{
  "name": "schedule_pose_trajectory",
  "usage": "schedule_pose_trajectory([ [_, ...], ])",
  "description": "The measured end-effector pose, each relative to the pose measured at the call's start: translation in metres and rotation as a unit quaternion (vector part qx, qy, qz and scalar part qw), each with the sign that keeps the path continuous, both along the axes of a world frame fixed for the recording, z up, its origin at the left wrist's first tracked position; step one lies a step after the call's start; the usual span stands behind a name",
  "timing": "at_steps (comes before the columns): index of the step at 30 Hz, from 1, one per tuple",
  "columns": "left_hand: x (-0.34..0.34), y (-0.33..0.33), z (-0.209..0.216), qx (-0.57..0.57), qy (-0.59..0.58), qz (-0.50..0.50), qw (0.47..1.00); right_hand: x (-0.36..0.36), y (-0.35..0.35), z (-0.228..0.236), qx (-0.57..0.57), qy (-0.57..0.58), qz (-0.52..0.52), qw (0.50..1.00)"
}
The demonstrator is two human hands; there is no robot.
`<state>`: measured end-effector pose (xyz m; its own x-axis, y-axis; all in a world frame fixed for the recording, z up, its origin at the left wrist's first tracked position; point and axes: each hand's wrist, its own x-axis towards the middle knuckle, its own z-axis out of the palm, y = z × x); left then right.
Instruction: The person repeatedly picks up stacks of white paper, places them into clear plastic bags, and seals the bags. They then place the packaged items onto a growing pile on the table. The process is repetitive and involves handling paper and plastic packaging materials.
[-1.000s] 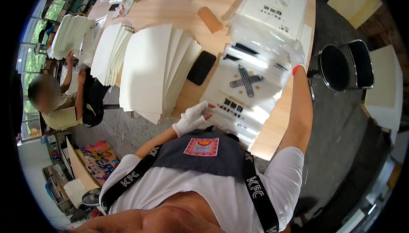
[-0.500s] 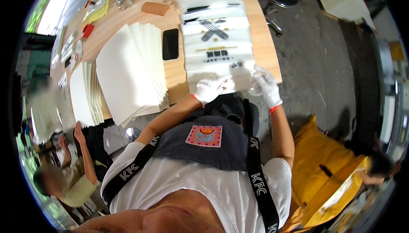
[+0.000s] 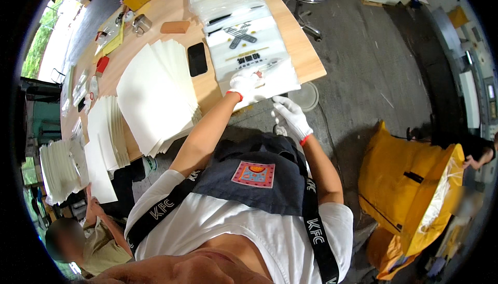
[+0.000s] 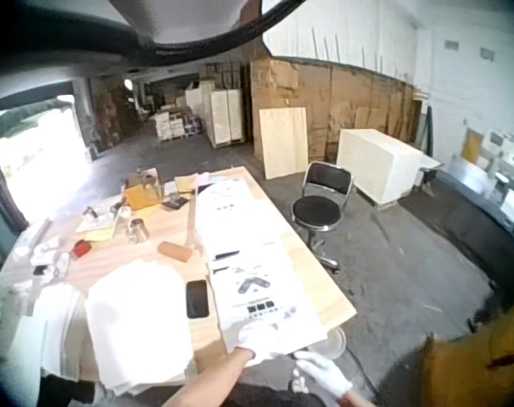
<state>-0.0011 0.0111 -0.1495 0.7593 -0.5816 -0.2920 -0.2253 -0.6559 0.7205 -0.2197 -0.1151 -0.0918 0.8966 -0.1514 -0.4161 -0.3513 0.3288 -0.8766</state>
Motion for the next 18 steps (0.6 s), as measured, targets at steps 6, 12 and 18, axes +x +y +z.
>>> schedule_pose_trajectory([
  [6,0.009,0.017,0.059,0.022,0.011,-0.062,0.998,0.076,-0.016,-0.009,0.057,0.045,0.088,0.993],
  [12,0.046,0.008,0.056,-0.059,-0.1,0.001,0.993,0.133,-0.03,-0.04,-0.261,-0.037,0.053,0.963],
  [18,0.063,-0.004,0.144,-0.415,0.148,0.105,0.892,0.094,-0.066,-0.026,-0.316,0.161,0.139,0.925],
])
